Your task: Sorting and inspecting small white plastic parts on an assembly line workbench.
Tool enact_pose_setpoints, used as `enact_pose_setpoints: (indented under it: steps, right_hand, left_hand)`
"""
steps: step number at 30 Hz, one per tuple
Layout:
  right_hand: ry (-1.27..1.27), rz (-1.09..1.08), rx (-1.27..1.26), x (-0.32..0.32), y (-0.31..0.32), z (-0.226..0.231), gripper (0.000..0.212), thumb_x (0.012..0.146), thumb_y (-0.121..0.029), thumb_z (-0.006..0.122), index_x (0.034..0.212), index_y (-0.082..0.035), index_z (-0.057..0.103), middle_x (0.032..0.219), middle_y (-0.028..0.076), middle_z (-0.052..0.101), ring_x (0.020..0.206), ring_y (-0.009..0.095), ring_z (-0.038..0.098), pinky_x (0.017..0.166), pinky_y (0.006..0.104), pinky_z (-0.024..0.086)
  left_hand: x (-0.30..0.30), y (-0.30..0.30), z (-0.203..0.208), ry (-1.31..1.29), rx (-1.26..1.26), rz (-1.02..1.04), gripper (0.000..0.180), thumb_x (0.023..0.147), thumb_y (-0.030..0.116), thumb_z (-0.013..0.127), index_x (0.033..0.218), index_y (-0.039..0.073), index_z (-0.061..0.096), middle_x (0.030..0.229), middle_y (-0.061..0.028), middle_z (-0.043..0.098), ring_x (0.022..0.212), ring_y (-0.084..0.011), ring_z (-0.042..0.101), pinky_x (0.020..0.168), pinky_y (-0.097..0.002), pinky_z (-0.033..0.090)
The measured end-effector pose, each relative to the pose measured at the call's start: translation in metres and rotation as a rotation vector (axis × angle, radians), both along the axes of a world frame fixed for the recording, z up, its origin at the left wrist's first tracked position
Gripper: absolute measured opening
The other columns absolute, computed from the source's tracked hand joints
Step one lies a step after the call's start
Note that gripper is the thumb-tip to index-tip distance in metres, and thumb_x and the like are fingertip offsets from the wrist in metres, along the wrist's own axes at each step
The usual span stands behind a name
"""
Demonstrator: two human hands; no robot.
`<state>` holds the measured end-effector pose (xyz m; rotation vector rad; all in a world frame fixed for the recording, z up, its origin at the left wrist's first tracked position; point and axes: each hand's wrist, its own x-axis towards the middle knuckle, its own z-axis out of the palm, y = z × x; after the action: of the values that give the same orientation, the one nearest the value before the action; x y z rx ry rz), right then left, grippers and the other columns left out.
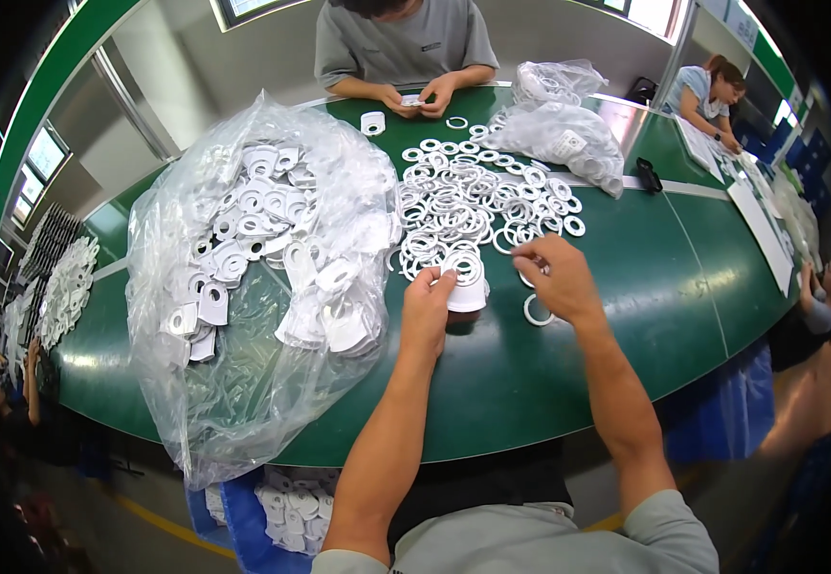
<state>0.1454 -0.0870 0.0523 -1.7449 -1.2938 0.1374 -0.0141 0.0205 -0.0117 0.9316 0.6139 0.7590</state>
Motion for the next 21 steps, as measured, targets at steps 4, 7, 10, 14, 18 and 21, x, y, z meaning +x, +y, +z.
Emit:
enact_pose_setpoints:
  steps: [4,7,10,14,18,21]
  right_hand:
    - [-0.12,-0.11,-0.392,0.019,-0.026,-0.011,0.02,0.075,-0.015,0.072,0.089,-0.002,0.068,0.077,0.013,0.063,0.072,0.024,0.061,0.066,0.0326,0.048]
    - [-0.084,-0.166,-0.584,0.016,-0.036,-0.022,0.024,0.075,-0.022,0.072,0.083,0.001,0.065,0.074,0.014,0.065,0.072,0.03,0.064,0.066,0.0387,0.05]
    - [-0.05,-0.225,-0.455,0.022,-0.042,-0.041,0.019,0.074,-0.016,0.072,0.078,0.0,0.063,0.071,0.013,0.064,0.065,0.026,0.062,0.062,0.0343,0.049]
    - [-0.198,-0.232,-0.398,0.026,-0.042,-0.049,0.018,0.075,-0.014,0.071,0.076,0.001,0.061,0.071,0.013,0.064,0.063,0.025,0.063,0.061,0.0335,0.05]
    - [0.036,-0.204,-0.319,0.027,-0.039,-0.032,0.015,0.08,-0.011,0.067,0.08,0.002,0.059,0.067,0.009,0.063,0.058,0.017,0.062,0.053,0.0305,0.049]
    - [0.304,-0.123,-0.294,0.021,-0.033,-0.003,0.013,0.082,-0.01,0.064,0.083,0.002,0.059,0.066,0.007,0.062,0.059,0.012,0.06,0.05,0.0271,0.048]
  left_hand:
    - [-0.003,-0.001,0.003,-0.021,-0.047,0.027,0.017,0.093,0.015,0.054,0.099,-0.001,0.055,0.085,-0.0115,0.065,0.068,-0.0196,0.066,0.055,-0.0306,0.055]
    - [-0.004,-0.002,0.006,0.032,0.002,0.019,0.019,0.094,0.018,0.053,0.1,0.0,0.054,0.086,-0.0121,0.065,0.066,-0.0244,0.068,0.05,-0.0329,0.056]
    - [0.0,-0.004,0.005,0.034,0.026,0.011,0.02,0.095,0.021,0.053,0.1,0.001,0.054,0.087,-0.0129,0.065,0.066,-0.0251,0.068,0.049,-0.0325,0.056]
    - [0.0,-0.004,0.007,0.019,0.036,0.026,0.023,0.097,0.024,0.051,0.099,0.001,0.053,0.088,-0.0127,0.065,0.067,-0.0243,0.068,0.049,-0.0319,0.056]
    - [0.0,-0.001,0.003,-0.013,0.025,0.042,0.022,0.096,0.021,0.052,0.097,-0.001,0.055,0.084,-0.0112,0.064,0.066,-0.0194,0.066,0.048,-0.0319,0.056]
    - [0.0,0.002,-0.014,0.018,0.081,0.072,0.021,0.096,0.021,0.053,0.096,0.0,0.056,0.083,-0.0063,0.063,0.067,-0.0121,0.061,0.056,-0.0266,0.053]
